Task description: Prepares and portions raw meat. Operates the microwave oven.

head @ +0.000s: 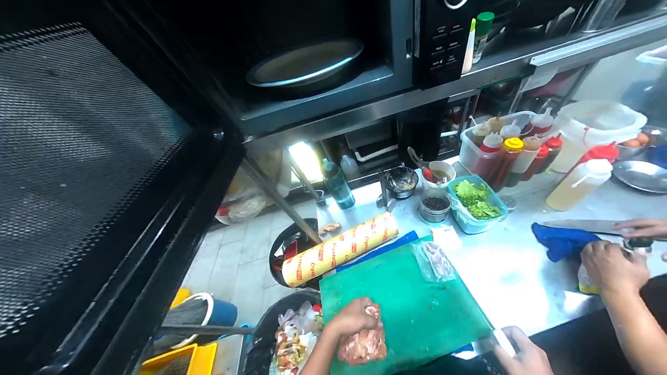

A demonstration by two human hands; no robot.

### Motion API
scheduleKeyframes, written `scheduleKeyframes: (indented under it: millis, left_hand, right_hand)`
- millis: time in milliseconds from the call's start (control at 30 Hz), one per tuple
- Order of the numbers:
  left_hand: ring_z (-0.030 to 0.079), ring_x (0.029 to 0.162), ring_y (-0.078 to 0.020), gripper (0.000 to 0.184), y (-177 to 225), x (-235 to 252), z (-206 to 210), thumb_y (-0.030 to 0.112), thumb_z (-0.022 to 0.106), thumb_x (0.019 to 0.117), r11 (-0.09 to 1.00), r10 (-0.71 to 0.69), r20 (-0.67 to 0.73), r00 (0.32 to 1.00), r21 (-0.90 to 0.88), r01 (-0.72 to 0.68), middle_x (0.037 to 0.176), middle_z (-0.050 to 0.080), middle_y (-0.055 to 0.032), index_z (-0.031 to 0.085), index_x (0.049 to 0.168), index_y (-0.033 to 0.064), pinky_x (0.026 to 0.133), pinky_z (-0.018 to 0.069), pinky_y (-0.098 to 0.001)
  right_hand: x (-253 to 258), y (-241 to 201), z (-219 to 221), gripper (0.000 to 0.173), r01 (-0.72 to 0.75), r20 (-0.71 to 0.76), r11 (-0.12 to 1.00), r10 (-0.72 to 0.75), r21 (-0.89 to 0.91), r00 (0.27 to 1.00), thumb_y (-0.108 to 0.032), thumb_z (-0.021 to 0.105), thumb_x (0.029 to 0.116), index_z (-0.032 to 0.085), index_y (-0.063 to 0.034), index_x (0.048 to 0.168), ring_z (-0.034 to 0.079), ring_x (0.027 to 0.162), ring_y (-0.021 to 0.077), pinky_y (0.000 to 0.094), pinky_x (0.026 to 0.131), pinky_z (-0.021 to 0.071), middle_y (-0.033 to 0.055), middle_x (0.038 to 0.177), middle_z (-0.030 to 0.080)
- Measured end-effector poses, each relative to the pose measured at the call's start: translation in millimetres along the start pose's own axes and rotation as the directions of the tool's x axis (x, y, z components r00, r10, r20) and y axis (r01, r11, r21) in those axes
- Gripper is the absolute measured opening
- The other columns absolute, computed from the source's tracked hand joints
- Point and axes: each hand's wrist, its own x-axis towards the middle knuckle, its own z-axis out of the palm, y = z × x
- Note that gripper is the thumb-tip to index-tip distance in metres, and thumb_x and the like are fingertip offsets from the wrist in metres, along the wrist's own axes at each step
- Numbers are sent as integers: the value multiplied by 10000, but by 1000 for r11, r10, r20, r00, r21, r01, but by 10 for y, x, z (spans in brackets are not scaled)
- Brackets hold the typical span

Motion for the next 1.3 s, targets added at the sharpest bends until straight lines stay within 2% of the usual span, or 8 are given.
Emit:
scheduleKeyframes:
  millis: [100, 233, 400, 533, 600, 800, 1033, 1300]
  left_hand:
    - [713, 960, -269, 651, 121, 164, 32, 449, 890, 702, 992, -4, -51, 999, 126, 10, 1055, 721, -114, 630, 1199, 119, 877, 592, -529]
    - [721, 998, -258, 798, 206, 196, 15, 268, 877, 711, 992, -18, -142, 990, 121, 36, 1134, 725, -96, 520, 1413, 137, 898, 601, -519]
    - [704, 1058, -294, 714, -49, -23, -56, 155, 884, 707, 993, -91, -120, 989, 68, 99, 1263, 676, -151, 576, 1343, 53, 912, 597, -518]
    - [724, 933, -263, 332, -276, -62, 45, 282, 814, 808, 980, -71, -167, 983, 172, 100, 1016, 745, -106, 743, 1083, 110, 880, 592, -536]
    - [727, 958, -210, 331, -294, -93, 160, 356, 754, 891, 991, -16, -212, 977, 127, 43, 1044, 748, -66, 723, 1150, 152, 916, 595, -498]
    - [718, 1002, -150, 359, -249, 29, 532, 479, 718, 894, 994, 9, -434, 901, 103, 40, 1071, 746, 14, 713, 1157, 234, 932, 597, -480]
    - [685, 1123, -172, 318, 16, 187, 625, 475, 557, 973, 912, -58, -576, 815, 301, 277, 1176, 729, 59, 717, 1193, 311, 956, 565, -517]
    - [684, 1117, -268, 294, 128, 376, 709, 291, 518, 1006, 679, 186, -537, 823, 675, 288, 1140, 737, -57, 713, 1171, 147, 983, 530, -514]
  right_hand:
    - [75, -151, 123, 260, 41, 29, 999, -41, 20, 999, -321, 781, 855, 706, -140, 1025, 686, 698, 126, 412, 643, 603, -3, 809, 717]
    - [213, -337, 275, 311, 44, 215, 999, -49, 29, 975, -412, 744, 903, 718, -172, 1099, 702, 728, 148, 451, 679, 616, 5, 851, 729]
    - [293, -482, 384, 346, 132, 389, 991, -119, -8, 913, -479, 706, 927, 708, -181, 1103, 701, 754, 156, 452, 709, 613, 5, 858, 721]
    - [341, -485, 468, 348, 161, 443, 986, -122, -50, 888, -491, 687, 932, 706, -185, 1095, 696, 762, 168, 459, 716, 604, 13, 851, 714]
    - [360, -464, 497, 362, 144, 467, 987, -98, -65, 879, -496, 684, 935, 703, -175, 1102, 700, 770, 181, 474, 726, 603, 25, 851, 716]
    - [381, -406, 589, 434, 147, 582, 972, -15, -181, 813, -552, 634, 952, 683, -151, 1112, 711, 809, 258, 529, 754, 590, 77, 858, 714]
    - [460, -417, 591, 461, 72, 691, 973, 103, -220, 716, -557, 549, 1002, 623, -149, 1204, 728, 807, 290, 564, 761, 600, 102, 903, 723]
    - [526, -442, 568, 469, 18, 748, 974, 162, -227, 643, -562, 512, 1025, 576, -149, 1239, 715, 722, 277, 524, 697, 610, 111, 886, 702]
